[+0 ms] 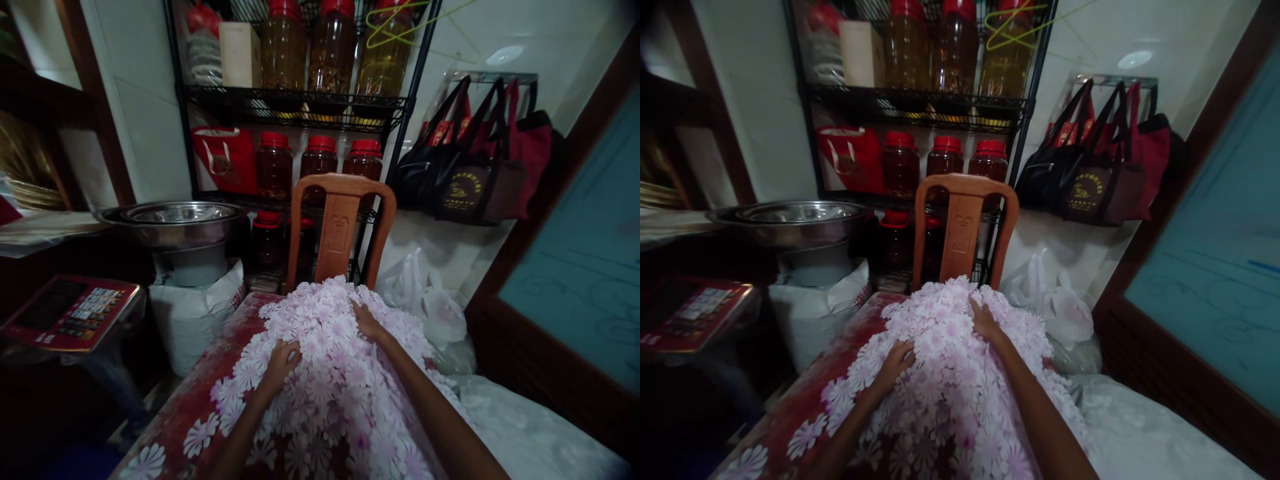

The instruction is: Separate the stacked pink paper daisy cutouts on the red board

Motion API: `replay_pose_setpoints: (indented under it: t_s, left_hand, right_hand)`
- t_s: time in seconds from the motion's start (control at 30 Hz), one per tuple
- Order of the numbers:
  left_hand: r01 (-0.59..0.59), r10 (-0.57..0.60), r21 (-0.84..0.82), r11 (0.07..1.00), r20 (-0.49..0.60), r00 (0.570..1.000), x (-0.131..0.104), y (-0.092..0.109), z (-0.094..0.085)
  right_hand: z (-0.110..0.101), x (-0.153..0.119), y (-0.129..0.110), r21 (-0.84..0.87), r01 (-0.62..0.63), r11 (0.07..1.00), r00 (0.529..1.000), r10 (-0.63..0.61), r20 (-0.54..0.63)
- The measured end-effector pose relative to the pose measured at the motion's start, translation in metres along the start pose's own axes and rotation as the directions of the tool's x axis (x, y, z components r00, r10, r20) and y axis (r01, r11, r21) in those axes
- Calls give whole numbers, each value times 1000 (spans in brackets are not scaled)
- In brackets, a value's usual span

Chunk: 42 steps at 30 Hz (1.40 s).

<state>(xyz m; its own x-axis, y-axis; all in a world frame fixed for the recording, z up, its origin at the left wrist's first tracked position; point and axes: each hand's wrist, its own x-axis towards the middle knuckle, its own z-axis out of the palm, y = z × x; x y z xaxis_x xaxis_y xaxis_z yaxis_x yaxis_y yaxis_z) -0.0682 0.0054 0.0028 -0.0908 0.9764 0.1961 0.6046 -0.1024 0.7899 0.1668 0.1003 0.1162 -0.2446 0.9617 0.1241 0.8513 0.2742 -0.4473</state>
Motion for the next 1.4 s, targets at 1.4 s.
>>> replay_pose_setpoints:
  t_s: [1.4]
  left_hand:
    - [-49, 50, 107, 993, -5, 999, -4, 6, 1]
  right_hand:
    - [89, -50, 30, -173, -95, 980, 981, 121, 150]
